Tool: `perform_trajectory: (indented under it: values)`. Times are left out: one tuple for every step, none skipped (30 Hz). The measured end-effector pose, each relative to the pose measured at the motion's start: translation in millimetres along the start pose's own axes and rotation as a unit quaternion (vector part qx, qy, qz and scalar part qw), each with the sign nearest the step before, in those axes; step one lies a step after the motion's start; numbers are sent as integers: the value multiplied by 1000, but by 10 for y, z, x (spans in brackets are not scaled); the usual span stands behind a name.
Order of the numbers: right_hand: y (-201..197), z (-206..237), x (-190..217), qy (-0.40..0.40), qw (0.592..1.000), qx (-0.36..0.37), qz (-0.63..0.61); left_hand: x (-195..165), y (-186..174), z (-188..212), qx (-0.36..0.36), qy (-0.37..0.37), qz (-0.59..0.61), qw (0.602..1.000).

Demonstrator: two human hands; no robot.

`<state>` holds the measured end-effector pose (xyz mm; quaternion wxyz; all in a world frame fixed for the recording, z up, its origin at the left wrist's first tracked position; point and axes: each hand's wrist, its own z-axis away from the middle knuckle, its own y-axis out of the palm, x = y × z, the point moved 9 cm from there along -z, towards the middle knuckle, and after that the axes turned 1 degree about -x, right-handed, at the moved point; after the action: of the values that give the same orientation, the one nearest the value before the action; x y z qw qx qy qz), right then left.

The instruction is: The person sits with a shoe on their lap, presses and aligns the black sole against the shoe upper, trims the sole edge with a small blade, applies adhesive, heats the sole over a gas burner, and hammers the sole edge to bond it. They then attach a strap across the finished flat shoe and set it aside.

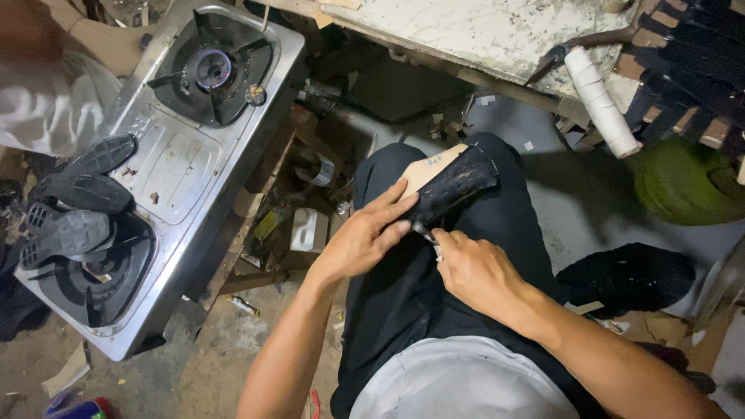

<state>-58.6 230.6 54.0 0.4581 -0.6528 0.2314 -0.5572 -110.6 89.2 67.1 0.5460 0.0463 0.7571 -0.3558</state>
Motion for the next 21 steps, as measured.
perform_trajectory:
  values:
    - [-16,-2,-11,-2,1000,-5,-5,27,5,-38,-7,-10,-21,1000]
    - [-38,-4,-20,-5,1000,-11,-11,49,28,-79,-15,-21,-44,999]
    - [-36,-4,-52,1,999,1,-33,70,50,-106,-20,-33,-64,997]
    - [-30,-4,-84,7,998,12,-54,67,68,-109,-14,-29,-75,997]
    - [-35,-6,-115,12,997,23,-76,61,85,-118,-8,-26,-88,996]
    - [-55,-10,-137,10,998,17,-67,57,104,-132,-3,-23,-100,995]
    - [-77,-18,-159,11,998,15,-59,62,93,-135,-8,-29,-110,993]
    - [-87,-23,-180,12,998,12,-53,66,83,-138,-11,-35,-120,992]
    - [-89,-29,-200,15,998,13,-60,63,64,-146,-17,-36,-131,991]
    - [-94,-35,-216,16,998,11,-66,49,52,-155,-21,-32,-127,991]
    - [-87,-39,-225,17,997,11,-73,37,48,-170,-24,-31,-124,992]
    - [-100,-39,-250,22,998,4,-60,30,45,-174,-26,-32,-119,992]
    - [-98,-39,-271,28,998,-3,-47,36,51,-188,-25,-39,-125,991]
    - [-113,-34,-300,35,999,-11,-35,44,69,-215,-24,-45,-131,990]
    - [-98,-34,-301,28,999,-8,-37,50,93,-229,-20,-51,-134,989]
    - [-94,-30,-309,22,999,-4,-40,80,123,-267,-16,-66,-142,987]
    - [-84,-33,-314,14,999,0,-44,113,152,-305,-14,-82,-151,985]
    - [-60,-36,-344,21,998,15,-52,143,153,-324,-13,-96,-162,982]
    - [-46,-45,-372,26,998,25,-58,117,144,-351,-23,-81,-171,982]
    - [-29,-59,-395,33,997,37,-64,85,141,-369,-32,-66,-178,981]
    - [-54,-72,-406,32,997,33,-56,59,133,-383,-41,-54,-185,980]
